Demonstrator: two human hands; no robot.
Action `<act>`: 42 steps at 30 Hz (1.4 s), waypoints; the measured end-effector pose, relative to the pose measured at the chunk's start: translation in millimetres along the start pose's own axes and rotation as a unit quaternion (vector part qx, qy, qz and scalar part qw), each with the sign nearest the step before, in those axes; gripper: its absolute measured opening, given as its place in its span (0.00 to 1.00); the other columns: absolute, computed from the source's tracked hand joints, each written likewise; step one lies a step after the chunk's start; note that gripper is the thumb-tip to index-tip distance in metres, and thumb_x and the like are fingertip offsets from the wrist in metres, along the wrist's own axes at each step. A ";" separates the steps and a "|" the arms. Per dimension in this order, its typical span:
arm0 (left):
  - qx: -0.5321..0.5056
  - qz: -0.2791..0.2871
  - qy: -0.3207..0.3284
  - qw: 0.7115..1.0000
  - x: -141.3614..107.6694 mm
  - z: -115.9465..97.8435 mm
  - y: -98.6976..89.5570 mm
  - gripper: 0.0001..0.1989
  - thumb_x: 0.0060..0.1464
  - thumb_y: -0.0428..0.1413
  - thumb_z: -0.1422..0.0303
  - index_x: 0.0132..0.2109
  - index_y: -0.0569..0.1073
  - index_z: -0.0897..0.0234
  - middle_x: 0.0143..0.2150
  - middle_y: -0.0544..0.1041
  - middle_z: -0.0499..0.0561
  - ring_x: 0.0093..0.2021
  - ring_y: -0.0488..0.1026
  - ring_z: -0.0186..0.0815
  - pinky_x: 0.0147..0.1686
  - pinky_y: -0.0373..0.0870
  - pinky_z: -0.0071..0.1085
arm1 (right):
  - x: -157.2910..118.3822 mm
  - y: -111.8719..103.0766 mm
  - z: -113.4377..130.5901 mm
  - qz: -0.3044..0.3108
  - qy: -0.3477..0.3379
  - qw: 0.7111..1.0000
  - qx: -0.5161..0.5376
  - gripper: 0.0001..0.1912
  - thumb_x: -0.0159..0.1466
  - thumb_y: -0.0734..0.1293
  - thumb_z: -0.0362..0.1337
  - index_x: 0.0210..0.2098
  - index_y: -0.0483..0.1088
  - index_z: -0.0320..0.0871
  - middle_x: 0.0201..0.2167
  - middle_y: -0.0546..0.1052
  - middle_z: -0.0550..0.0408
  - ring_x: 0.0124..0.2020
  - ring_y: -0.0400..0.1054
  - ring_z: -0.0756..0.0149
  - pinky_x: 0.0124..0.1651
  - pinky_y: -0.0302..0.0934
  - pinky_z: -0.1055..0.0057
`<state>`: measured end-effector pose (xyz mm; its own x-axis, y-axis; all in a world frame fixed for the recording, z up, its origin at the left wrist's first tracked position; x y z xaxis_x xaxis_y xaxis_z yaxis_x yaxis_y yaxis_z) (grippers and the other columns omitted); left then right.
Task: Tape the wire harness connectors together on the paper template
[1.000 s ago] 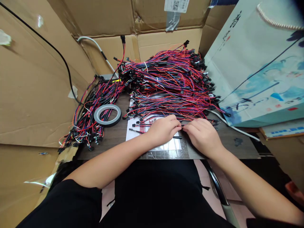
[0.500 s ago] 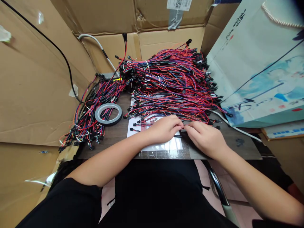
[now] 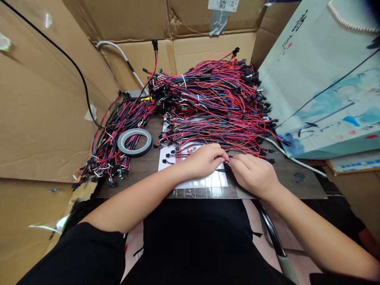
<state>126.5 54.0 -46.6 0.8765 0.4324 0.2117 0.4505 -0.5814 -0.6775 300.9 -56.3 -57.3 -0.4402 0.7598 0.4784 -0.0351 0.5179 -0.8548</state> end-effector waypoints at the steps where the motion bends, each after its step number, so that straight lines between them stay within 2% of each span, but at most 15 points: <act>1: 0.002 -0.003 0.000 1.000 -0.1 0.1 0.5 0.10 0.62 0.52 0.75 0.42 0.78 0.66 0.39 0.76 0.52 0.42 0.73 0.34 0.45 0.69 0.30 | 0.3 1.3 1.0 0.002 0.013 1.000 0.018 0.04 0.66 0.64 0.33 0.38 0.71 0.41 0.32 0.76 0.55 0.30 0.67 0.69 0.33 0.52 0.69; 5: 0.013 -0.005 -0.002 1.000 -0.5 -0.8 1.2 0.10 0.62 0.51 0.74 0.42 0.78 0.67 0.40 0.76 0.53 0.41 0.73 0.34 0.44 0.69 0.30 | -0.5 5.9 2.0 0.011 0.068 0.995 0.075 0.06 0.67 0.62 0.34 0.37 0.69 0.40 0.29 0.76 0.56 0.25 0.67 0.71 0.30 0.52 0.70; 12: 0.000 -0.016 -0.002 1.000 -2.0 -4.7 1.6 0.09 0.58 0.54 0.74 0.42 0.79 0.67 0.36 0.76 0.51 0.37 0.72 0.33 0.39 0.68 0.28 | -0.6 5.7 0.1 0.033 0.121 0.981 0.146 0.07 0.67 0.62 0.37 0.38 0.69 0.41 0.25 0.75 0.59 0.23 0.69 0.72 0.29 0.54 0.74; 17: -0.016 -0.034 -0.011 0.999 -0.3 -5.8 3.3 0.07 0.56 0.56 0.71 0.38 0.79 0.66 0.34 0.76 0.50 0.35 0.72 0.31 0.36 0.66 0.26 | -0.2 5.3 -0.1 0.028 0.115 0.983 0.142 0.06 0.67 0.62 0.36 0.37 0.69 0.41 0.26 0.75 0.58 0.24 0.70 0.72 0.30 0.55 0.74; 27: -0.049 -0.055 -0.095 0.993 4.0 -4.2 6.5 0.07 0.51 0.56 0.72 0.31 0.79 0.66 0.28 0.76 0.47 0.30 0.70 0.30 0.33 0.64 0.26 | -1.2 4.2 1.4 -0.003 0.097 0.990 0.102 0.06 0.67 0.64 0.37 0.41 0.69 0.41 0.28 0.77 0.58 0.25 0.71 0.71 0.31 0.57 0.74; 33: -0.052 -0.050 -0.135 0.988 5.7 -4.7 5.3 0.07 0.49 0.56 0.71 0.29 0.79 0.66 0.27 0.76 0.47 0.29 0.70 0.30 0.32 0.63 0.26 | -3.5 5.4 -1.8 -0.024 0.125 0.986 0.105 0.15 0.67 0.66 0.41 0.48 0.67 0.38 0.26 0.75 0.60 0.23 0.69 0.73 0.29 0.56 0.74; 37: -0.047 -0.045 -0.149 0.987 6.0 -2.9 5.9 0.08 0.49 0.56 0.70 0.28 0.79 0.66 0.26 0.76 0.47 0.28 0.70 0.30 0.30 0.62 0.26 | -5.5 4.2 -2.7 -0.014 0.065 0.997 0.048 0.07 0.67 0.66 0.36 0.44 0.71 0.44 0.30 0.77 0.60 0.28 0.70 0.72 0.32 0.55 0.72; 42: -0.047 -0.041 -0.160 0.985 6.2 -0.2 7.0 0.08 0.51 0.56 0.69 0.29 0.80 0.66 0.27 0.77 0.47 0.28 0.71 0.30 0.30 0.62 0.26 | -6.1 3.9 -2.6 -0.010 0.058 0.998 0.011 0.09 0.66 0.67 0.34 0.46 0.73 0.49 0.30 0.77 0.61 0.30 0.69 0.73 0.33 0.52 0.72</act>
<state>135.1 52.5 -49.9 0.7447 0.6671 0.0202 0.5447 -0.5900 -0.5960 305.8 -57.9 -63.0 -0.3332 0.7903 0.5142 -0.0636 0.5253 -0.8485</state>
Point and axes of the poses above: each hand's wrist, its own x-axis towards the middle knuckle, its own y-axis out of the palm, z = x × y, the point moved 1 cm from there along x, towards the middle knuckle
